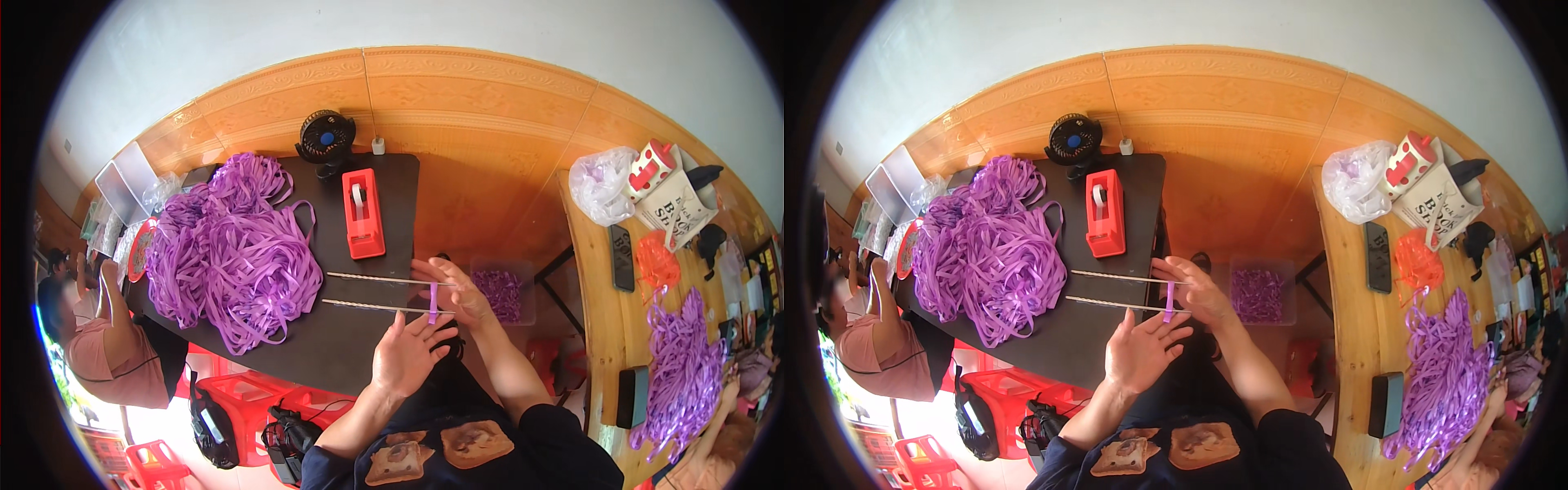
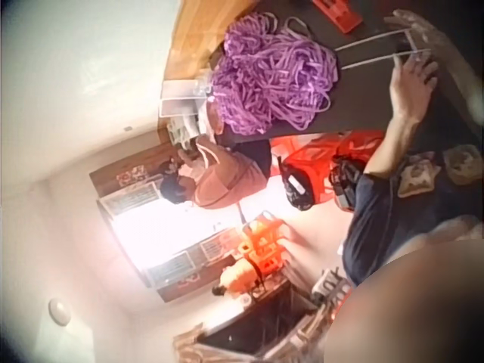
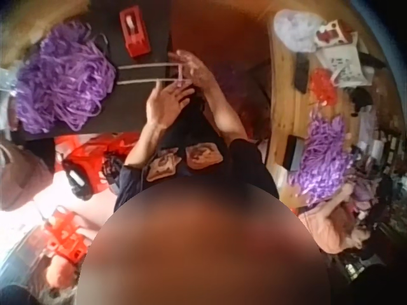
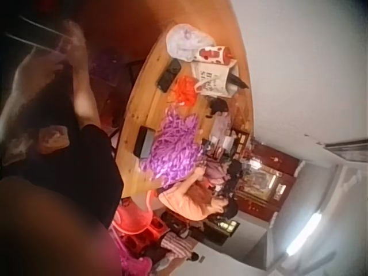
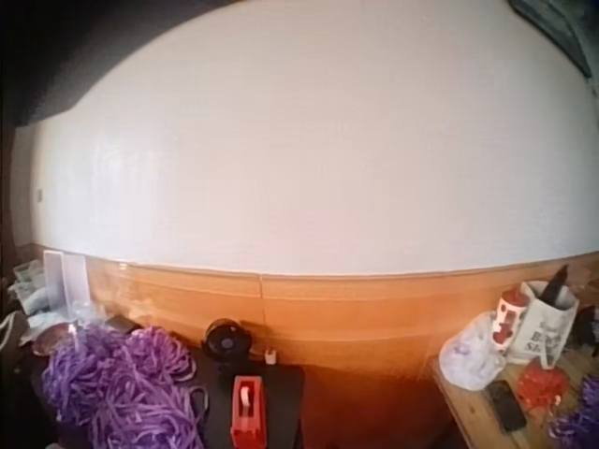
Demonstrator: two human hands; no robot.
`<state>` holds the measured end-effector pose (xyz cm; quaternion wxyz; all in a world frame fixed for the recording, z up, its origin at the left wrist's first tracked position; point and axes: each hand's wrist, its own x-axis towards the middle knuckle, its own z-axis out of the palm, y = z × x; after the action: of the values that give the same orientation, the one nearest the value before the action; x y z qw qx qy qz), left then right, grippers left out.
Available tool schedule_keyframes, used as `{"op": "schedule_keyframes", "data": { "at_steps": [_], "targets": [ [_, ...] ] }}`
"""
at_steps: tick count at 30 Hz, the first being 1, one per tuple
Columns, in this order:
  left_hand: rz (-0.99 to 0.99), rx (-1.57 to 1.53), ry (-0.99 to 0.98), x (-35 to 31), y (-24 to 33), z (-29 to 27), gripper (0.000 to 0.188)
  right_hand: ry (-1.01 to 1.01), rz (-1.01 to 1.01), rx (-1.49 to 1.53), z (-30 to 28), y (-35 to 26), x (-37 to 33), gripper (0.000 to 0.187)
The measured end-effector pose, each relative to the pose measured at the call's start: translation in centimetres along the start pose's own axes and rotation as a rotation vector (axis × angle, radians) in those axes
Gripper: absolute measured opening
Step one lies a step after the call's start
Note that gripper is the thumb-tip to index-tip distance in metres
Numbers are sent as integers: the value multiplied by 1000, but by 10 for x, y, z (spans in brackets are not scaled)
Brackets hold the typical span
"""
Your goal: Winding purple ribbons around two fixed metal rods to create bundles.
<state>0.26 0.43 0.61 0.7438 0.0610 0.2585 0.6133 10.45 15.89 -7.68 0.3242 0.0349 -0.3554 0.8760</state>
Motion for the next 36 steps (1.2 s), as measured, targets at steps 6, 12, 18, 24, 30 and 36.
{"op": "schedule_keyframes", "data": {
  "at_steps": [6, 12, 18, 24, 30, 36],
  "targets": [
    [5, -6, -22, -1, -2, 1, 77, 32, -13, 32, -8, 39, 8, 77],
    [-14, -24, -41, 3, -5, -2, 77, 236, 104, -48, -31, 56, -15, 70],
    [43, 18, -26, -5, -4, -12, 66, 53, 60, 200, 25, 12, -22, 80],
    [27, 82, -82, 0, -4, -9, 55, 324, 93, 212, 16, 9, -11, 30],
    [-9, 275, -223, -16, -8, -15, 44, 418, 77, 118, 28, 0, -31, 28],
    [36, 447, -251, -43, 4, -4, 34, 405, 73, 185, 27, -19, -34, 23]
  ]
}}
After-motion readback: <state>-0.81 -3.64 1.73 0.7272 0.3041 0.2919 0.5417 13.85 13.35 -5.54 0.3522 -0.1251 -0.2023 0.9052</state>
